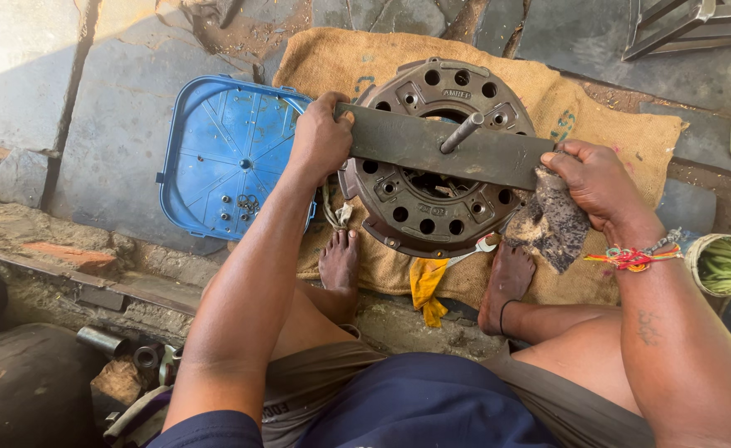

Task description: The person sits on the ground and works on a circular metal mechanical part, possibly a clutch assembly. They use a metal bar to hold the part steady, wipe it with a cloth, and use a wrench to tighten a bolt in the center.

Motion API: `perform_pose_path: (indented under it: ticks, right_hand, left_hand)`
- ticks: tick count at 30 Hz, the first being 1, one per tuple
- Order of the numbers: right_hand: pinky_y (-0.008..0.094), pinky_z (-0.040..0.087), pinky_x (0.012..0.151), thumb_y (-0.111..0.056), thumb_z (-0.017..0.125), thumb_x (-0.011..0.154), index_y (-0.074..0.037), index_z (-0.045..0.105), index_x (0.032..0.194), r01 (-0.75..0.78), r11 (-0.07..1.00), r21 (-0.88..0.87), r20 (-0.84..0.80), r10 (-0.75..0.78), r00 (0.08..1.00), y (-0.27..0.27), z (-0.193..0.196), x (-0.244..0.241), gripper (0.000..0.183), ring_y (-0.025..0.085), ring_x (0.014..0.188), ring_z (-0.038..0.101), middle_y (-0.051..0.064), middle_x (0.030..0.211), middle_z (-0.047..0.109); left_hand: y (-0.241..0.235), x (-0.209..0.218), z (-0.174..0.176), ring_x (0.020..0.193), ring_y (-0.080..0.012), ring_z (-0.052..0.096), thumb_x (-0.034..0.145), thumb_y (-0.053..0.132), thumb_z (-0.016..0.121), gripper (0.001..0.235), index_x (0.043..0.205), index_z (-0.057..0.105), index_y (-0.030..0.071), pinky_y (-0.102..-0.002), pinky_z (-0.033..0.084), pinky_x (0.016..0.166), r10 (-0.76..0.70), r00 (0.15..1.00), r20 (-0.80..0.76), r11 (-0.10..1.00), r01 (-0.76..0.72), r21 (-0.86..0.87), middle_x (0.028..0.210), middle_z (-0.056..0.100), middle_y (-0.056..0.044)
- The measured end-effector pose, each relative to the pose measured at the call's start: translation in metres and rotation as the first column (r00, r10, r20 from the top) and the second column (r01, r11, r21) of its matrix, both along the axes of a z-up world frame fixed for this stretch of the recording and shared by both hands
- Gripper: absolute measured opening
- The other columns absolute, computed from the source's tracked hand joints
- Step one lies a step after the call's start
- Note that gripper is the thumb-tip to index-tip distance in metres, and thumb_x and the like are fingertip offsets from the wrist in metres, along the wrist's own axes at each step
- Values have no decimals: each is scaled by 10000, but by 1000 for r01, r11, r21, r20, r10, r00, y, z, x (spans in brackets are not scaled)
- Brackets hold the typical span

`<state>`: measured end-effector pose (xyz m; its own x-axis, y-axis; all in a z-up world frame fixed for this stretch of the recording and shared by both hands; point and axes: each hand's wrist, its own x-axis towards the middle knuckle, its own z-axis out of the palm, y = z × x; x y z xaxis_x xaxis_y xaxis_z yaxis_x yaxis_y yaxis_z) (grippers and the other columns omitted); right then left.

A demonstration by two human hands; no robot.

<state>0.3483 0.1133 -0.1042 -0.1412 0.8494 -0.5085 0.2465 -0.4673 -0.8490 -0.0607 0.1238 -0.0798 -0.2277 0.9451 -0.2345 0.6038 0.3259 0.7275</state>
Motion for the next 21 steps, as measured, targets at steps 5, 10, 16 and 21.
perform_pose_path:
  ticks: [5,10,16,21]
  right_hand:
    - [279,504,599,-162,662,955,4,709,1049,-18,997,-70,74,23,997,-1,-1,-4,196,92,704,606,17,852,690]
    - [386,519,690,-297,718,910,-57,776,1049,-222,974,37,476,178,861,-2,16,-6,283,208,732,664,98,821,734]
    - [481,542,786,-471,744,905,-119,797,1094,-342,938,63,814,150,561,3,53,11,403,391,829,702,193,852,724]
    - [466,548,861,-396,799,830,-134,800,1060,-387,919,76,849,144,509,-3,31,28,348,399,899,701,209,916,733]
  left_hand:
    - [1,0,-7,1029,-357,722,944,133,624,305,1228,655,27,-439,547,883,-4,1000,10,1000,4,-27,1080,735,-218]
    - [2,-2,-23,1042,-393,708,916,134,650,324,1220,664,24,-446,539,912,-60,993,-100,998,59,-9,1070,729,-240]
    - [3,-4,-31,1085,-429,671,929,192,665,346,1220,672,5,-483,505,956,-110,971,-214,991,90,-102,1092,717,-274]
    - [9,-15,-28,1086,-450,646,892,194,703,423,1241,633,-36,-494,496,934,-190,950,-248,982,178,-69,1096,691,-298]
